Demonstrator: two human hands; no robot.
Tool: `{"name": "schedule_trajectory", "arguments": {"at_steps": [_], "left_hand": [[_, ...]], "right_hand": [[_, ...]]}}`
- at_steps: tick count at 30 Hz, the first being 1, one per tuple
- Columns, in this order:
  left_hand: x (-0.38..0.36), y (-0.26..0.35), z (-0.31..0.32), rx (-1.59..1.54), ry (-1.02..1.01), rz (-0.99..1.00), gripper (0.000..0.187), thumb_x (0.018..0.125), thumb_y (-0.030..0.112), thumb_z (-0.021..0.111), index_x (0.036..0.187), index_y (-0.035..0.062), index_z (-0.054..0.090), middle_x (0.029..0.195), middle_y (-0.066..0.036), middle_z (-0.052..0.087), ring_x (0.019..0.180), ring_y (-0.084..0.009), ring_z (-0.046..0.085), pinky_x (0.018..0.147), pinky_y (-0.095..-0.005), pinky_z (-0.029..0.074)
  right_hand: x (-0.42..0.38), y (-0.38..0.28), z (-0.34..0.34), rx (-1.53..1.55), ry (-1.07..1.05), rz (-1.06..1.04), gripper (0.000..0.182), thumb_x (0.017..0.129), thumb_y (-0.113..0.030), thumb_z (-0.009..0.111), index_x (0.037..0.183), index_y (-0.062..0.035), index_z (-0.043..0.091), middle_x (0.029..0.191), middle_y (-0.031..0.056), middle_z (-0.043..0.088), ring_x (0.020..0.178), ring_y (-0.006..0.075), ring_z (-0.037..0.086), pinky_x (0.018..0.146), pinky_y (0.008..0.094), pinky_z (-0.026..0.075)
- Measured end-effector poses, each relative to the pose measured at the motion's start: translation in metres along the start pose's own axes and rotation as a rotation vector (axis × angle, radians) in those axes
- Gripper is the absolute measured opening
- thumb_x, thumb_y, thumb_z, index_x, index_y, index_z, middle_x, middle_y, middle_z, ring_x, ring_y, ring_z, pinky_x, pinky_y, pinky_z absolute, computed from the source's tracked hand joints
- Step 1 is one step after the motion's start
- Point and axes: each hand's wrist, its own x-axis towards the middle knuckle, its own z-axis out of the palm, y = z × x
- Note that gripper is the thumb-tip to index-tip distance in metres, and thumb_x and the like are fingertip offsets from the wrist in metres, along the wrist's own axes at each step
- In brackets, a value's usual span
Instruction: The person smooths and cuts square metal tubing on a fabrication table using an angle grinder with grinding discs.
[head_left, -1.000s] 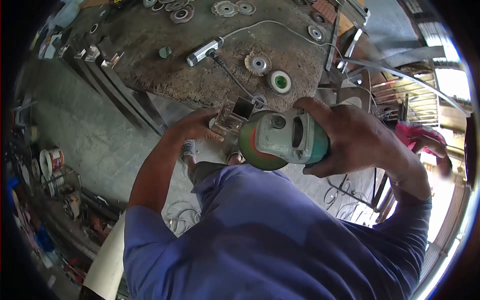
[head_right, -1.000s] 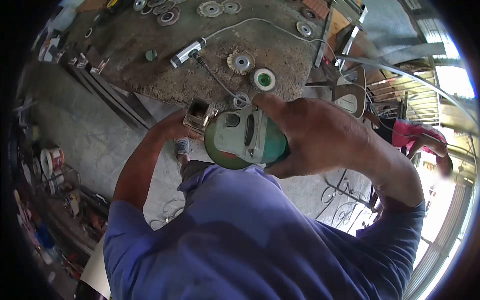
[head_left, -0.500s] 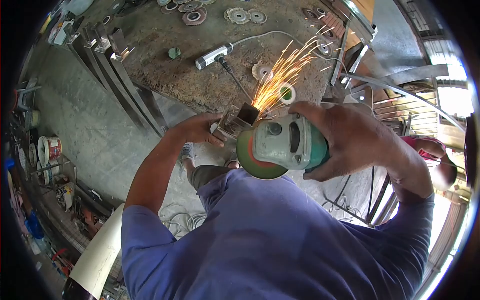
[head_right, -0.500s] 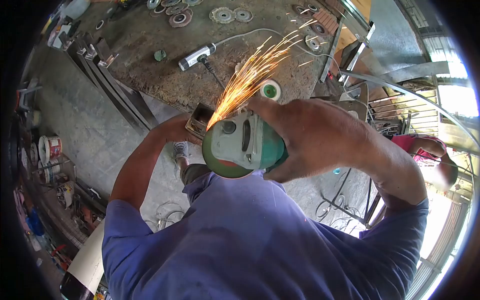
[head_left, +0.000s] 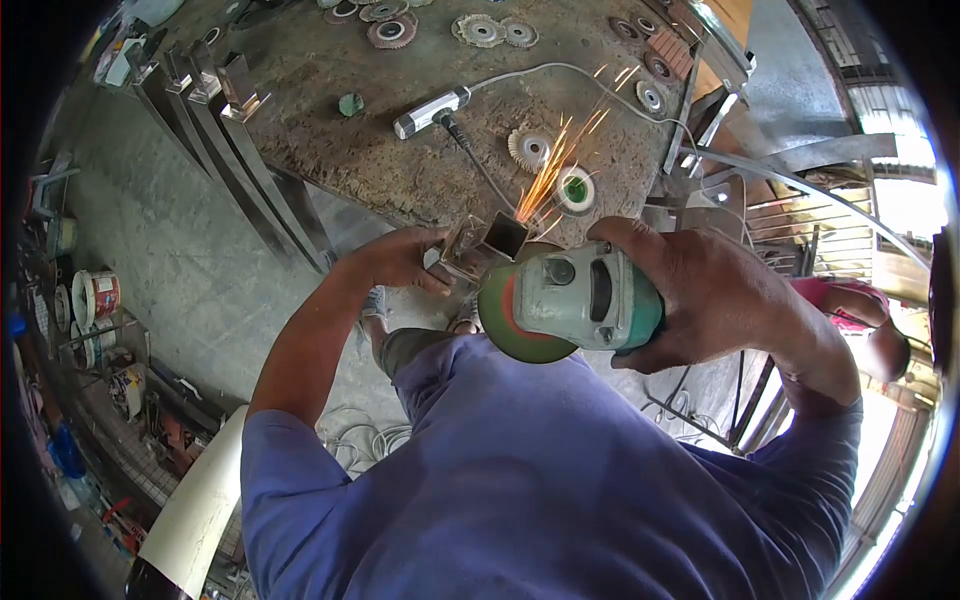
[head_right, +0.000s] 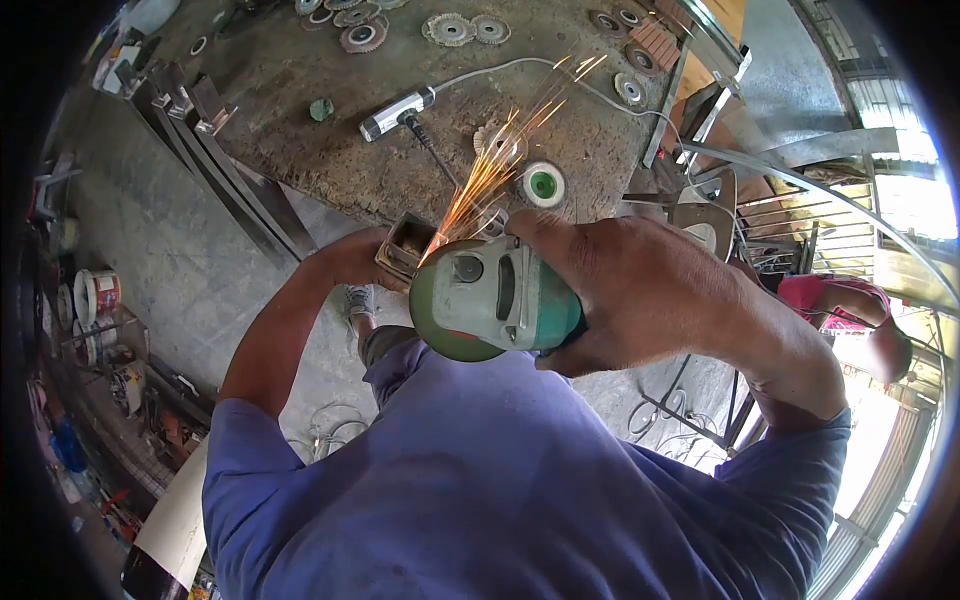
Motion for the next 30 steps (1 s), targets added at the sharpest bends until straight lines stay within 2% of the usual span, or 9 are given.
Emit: {"name": "schedule_trajectory", "arguments": {"at_steps": [5, 8, 14, 17, 20, 23, 26, 30], "left_hand": [[0.0, -0.006, 0.0, -0.273, -0.047, -0.001, 0.067, 0.075, -0.003, 0.082, 0.134, 0.002, 0.049, 0.116, -0.006, 0.064, 0.1, -0.0139, 0.062, 0.087, -0.029, 0.054], [0.004, -0.016, 0.0, -0.14, -0.022, 0.036, 0.066, 0.075, -0.002, 0.082, 0.133, 0.003, 0.05, 0.115, -0.006, 0.065, 0.1, -0.014, 0.062, 0.087, -0.0288, 0.054], [0.001, -0.009, 0.001, -0.066, 0.031, 0.02, 0.065, 0.076, -0.003, 0.082, 0.133, 0.0038, 0.05, 0.118, -0.008, 0.064, 0.105, -0.0152, 0.061, 0.089, -0.0302, 0.054], [0.001, -0.007, 0.0, -0.3, -0.043, -0.022, 0.064, 0.077, -0.007, 0.078, 0.133, 0.0047, 0.05, 0.122, -0.007, 0.061, 0.108, -0.0161, 0.06, 0.093, -0.0324, 0.054], [0.001, -0.008, 0.001, -0.262, -0.046, 0.042, 0.063, 0.078, -0.012, 0.075, 0.133, 0.0057, 0.05, 0.126, -0.006, 0.058, 0.11, -0.017, 0.059, 0.096, -0.0341, 0.054], [0.001, -0.007, 0.002, -0.374, -0.056, -0.001, 0.065, 0.076, -0.014, 0.075, 0.133, 0.0063, 0.05, 0.127, -0.005, 0.057, 0.111, -0.0166, 0.059, 0.096, -0.034, 0.054], [0.004, -0.015, 0.002, -0.343, -0.043, 0.056, 0.067, 0.075, -0.014, 0.076, 0.133, 0.0068, 0.05, 0.125, -0.005, 0.059, 0.111, -0.0163, 0.059, 0.095, -0.0339, 0.055], [-0.005, 0.007, 0.003, -0.153, -0.013, 0.0, 0.069, 0.074, -0.013, 0.077, 0.134, 0.0061, 0.049, 0.123, -0.005, 0.062, 0.109, -0.0157, 0.06, 0.095, -0.0324, 0.054]], "right_hand": [[-0.003, -0.001, -0.001, -0.022, 0.007, 0.04, 0.092, 0.066, -0.032, 0.087, 0.138, -0.0008, 0.038, 0.088, 0.0229, 0.068, 0.085, 0.0388, 0.07, 0.077, 0.0459, 0.055], [-0.007, 0.005, 0.003, -0.016, 0.075, 0.026, 0.092, 0.059, -0.028, 0.092, 0.133, -0.0088, 0.041, 0.085, 0.0146, 0.07, 0.078, 0.0368, 0.071, 0.071, 0.0438, 0.056], [-0.002, 0.002, 0.003, -0.012, 0.021, 0.056, 0.092, 0.059, -0.029, 0.092, 0.133, -0.0075, 0.041, 0.087, 0.0174, 0.07, 0.081, 0.0377, 0.071, 0.072, 0.0437, 0.057], [0.0, 0.001, 0.002, 0.03, 0.01, 0.05, 0.092, 0.059, -0.03, 0.092, 0.133, -0.0071, 0.042, 0.089, 0.0193, 0.069, 0.083, 0.0386, 0.071, 0.074, 0.0435, 0.056], [0.002, 0.001, -0.003, 0.074, -0.012, 0.052, 0.092, 0.059, -0.03, 0.092, 0.133, -0.0064, 0.043, 0.091, 0.0198, 0.07, 0.085, 0.0384, 0.071, 0.075, 0.0433, 0.056], [0.006, -0.002, -0.009, 0.029, -0.057, 0.06, 0.093, 0.057, -0.031, 0.092, 0.133, -0.0056, 0.044, 0.092, 0.019, 0.07, 0.085, 0.0373, 0.071, 0.076, 0.0429, 0.055], [0.007, -0.004, -0.009, -0.01, -0.065, 0.064, 0.093, 0.056, -0.032, 0.092, 0.132, -0.0057, 0.045, 0.093, 0.0186, 0.07, 0.086, 0.0364, 0.071, 0.076, 0.043, 0.055], [0.004, -0.003, -0.008, -0.013, -0.05, 0.061, 0.093, 0.055, -0.032, 0.091, 0.132, -0.0062, 0.045, 0.093, 0.0187, 0.07, 0.087, 0.0372, 0.071, 0.076, 0.044, 0.055]]}}
